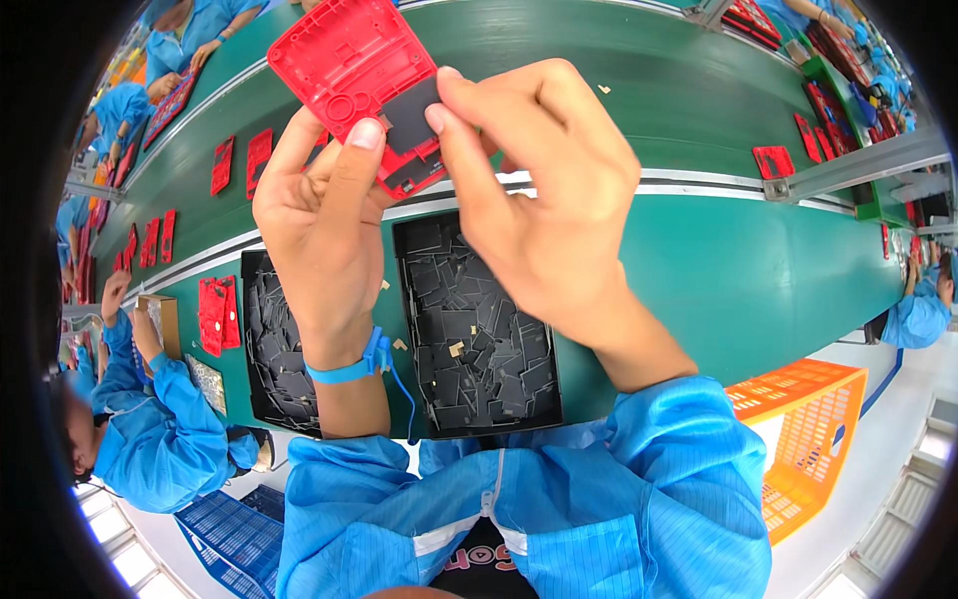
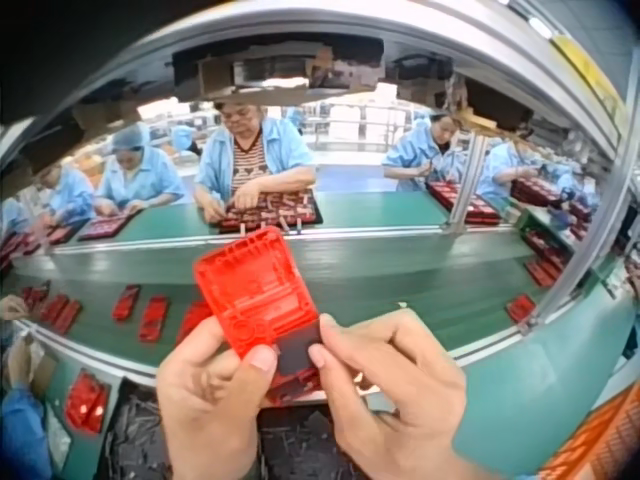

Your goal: Assembling small components into red plastic device housings on a factory conveyor belt.

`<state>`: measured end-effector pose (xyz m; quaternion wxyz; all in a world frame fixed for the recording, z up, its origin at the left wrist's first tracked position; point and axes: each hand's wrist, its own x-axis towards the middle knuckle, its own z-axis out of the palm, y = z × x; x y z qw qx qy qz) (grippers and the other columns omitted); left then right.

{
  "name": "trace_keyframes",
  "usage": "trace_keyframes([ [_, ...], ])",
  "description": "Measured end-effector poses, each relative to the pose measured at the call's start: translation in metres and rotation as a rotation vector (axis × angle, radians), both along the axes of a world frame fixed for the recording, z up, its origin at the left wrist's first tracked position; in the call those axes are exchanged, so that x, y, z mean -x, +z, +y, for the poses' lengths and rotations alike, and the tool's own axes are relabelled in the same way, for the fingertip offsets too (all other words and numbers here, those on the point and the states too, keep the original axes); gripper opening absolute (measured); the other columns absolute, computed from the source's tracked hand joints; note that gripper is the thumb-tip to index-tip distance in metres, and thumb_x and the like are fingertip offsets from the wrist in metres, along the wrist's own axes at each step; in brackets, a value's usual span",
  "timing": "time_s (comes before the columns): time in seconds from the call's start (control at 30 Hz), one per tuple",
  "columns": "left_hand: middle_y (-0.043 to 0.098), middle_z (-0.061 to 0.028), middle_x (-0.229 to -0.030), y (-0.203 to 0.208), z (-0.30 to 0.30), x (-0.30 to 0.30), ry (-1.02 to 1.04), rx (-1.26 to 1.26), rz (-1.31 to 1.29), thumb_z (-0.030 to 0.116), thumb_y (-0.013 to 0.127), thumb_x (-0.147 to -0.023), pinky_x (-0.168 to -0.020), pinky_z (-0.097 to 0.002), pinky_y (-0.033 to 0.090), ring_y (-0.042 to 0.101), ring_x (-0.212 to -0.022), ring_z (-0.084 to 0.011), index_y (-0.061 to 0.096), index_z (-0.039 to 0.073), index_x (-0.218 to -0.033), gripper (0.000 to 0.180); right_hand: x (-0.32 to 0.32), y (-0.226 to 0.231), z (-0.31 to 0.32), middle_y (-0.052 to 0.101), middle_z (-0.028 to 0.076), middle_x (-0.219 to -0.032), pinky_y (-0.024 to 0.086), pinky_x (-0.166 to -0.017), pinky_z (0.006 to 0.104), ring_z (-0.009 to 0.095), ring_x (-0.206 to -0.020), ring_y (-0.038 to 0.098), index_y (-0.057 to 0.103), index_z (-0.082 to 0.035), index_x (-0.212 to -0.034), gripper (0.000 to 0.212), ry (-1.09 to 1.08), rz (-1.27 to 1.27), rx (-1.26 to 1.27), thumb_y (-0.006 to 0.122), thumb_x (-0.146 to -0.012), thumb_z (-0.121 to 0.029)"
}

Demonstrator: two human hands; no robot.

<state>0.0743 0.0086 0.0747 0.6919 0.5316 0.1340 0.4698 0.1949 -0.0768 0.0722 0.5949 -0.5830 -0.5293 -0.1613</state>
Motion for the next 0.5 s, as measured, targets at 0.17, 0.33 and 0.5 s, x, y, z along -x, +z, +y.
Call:
trace_keyframes([
  [0.17,0.076,-0.0134,-0.104,0.002,-0.001,0.0,-0.004,0.004,-0.048,0.002,0.066,-0.099,-0.067,-0.0228,0.054,0.068,-0.084,-0.0086,0.056,-0.008,-0.133,0.037,0.007,-0.015,0.009,0.059,0.011,-0.1,0.037,-0.05,0.0277,0.014,-0.064,0.051,0.075,0.002,-0.112,0.036,-0.162,-0.247,-0.076,0.08,-0.077,0.006],
  [0.33,0.075,-0.0163,-0.112,0.005,-0.009,0.0,0.094,-0.038,-0.009,-0.006,0.068,-0.093,-0.083,-0.0255,0.057,0.072,-0.095,-0.0142,0.056,-0.009,-0.133,0.041,0.01,-0.011,0.009,0.06,0.011,-0.1,0.039,-0.051,0.0278,0.014,-0.064,0.052,0.075,0.0,-0.112,0.036,-0.19,-0.253,-0.064,0.08,-0.077,0.005],
  [0.5,0.075,-0.0152,-0.108,0.003,-0.003,0.004,0.11,-0.005,-0.083,-0.01,0.068,-0.091,-0.081,-0.0247,0.057,0.07,-0.094,-0.0128,0.058,-0.009,-0.128,0.038,0.004,0.006,0.0,0.066,0.002,-0.087,0.044,-0.059,0.0205,0.006,-0.069,0.057,0.075,0.001,-0.103,0.021,0.242,0.361,0.091,0.079,-0.083,0.002],
])
